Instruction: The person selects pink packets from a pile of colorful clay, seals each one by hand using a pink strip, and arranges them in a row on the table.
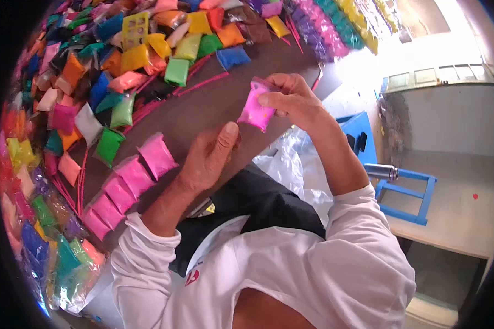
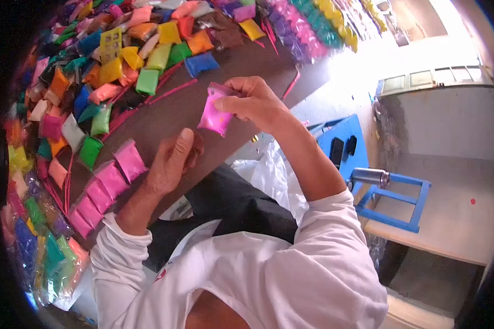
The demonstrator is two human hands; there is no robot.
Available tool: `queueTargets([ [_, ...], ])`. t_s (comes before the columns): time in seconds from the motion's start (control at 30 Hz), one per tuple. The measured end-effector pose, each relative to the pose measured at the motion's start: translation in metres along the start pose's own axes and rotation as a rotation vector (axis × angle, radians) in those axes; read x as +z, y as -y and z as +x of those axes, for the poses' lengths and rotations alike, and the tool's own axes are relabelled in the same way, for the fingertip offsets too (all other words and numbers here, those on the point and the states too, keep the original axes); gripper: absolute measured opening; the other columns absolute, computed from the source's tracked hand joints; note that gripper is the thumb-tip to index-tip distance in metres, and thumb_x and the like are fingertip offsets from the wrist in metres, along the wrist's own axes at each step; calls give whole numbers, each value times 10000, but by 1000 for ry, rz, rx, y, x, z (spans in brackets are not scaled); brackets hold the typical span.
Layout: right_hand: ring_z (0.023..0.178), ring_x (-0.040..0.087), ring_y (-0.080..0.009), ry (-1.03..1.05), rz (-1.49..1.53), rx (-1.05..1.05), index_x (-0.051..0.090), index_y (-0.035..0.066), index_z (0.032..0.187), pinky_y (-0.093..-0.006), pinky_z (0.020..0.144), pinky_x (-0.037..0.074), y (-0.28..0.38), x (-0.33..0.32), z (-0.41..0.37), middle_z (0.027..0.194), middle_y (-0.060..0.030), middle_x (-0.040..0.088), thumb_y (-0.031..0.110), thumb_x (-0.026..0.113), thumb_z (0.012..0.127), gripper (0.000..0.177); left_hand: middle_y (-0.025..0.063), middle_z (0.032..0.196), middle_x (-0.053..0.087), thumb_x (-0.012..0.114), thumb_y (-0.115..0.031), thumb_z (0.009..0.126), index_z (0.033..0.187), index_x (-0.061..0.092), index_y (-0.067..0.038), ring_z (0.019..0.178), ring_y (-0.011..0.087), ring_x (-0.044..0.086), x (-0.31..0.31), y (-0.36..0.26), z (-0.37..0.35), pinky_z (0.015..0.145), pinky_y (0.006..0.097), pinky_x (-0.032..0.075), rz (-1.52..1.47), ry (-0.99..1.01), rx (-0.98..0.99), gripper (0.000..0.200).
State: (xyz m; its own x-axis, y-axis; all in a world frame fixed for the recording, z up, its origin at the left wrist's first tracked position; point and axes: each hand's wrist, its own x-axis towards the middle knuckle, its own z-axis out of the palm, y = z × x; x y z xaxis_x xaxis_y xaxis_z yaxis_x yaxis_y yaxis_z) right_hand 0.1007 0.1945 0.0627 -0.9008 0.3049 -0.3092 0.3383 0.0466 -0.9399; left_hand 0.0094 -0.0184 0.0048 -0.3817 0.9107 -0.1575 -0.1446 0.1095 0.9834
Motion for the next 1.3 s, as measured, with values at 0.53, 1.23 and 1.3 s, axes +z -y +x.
queueTargets([
  [0.53, 764, 595, -101, 10, -132, -259, 634, -8, 1102, -245, 679, 500, -17, 38, -15, 927, -37, 632, 176, 649, 868, 298, 131, 770, 652, 549, -398, 954, 983, 652, -3, 710, 181, 601, 9, 11, 1, 658, 358, 466, 216, 33, 103, 409],
  [1.23, 732, 580, -71, 30, -283, -426, 618, 10, 1126, -242, 633, 476, -18, 12, -15, 950, -55, 669, 77, 602, 886, 250, 173, 760, 635, 534, -432, 953, 975, 646, -18, 666, 241, 575, 9, 17, 5, 650, 369, 462, 258, 1, 236, 429],
  [1.3, 720, 570, -63, 145, -459, -372, 619, 7, 1122, -237, 627, 466, -12, 12, -15, 933, -52, 662, 73, 606, 876, 255, 170, 774, 639, 533, -422, 957, 983, 645, -21, 679, 234, 576, 9, 16, 5, 658, 364, 463, 261, 16, 240, 417],
])
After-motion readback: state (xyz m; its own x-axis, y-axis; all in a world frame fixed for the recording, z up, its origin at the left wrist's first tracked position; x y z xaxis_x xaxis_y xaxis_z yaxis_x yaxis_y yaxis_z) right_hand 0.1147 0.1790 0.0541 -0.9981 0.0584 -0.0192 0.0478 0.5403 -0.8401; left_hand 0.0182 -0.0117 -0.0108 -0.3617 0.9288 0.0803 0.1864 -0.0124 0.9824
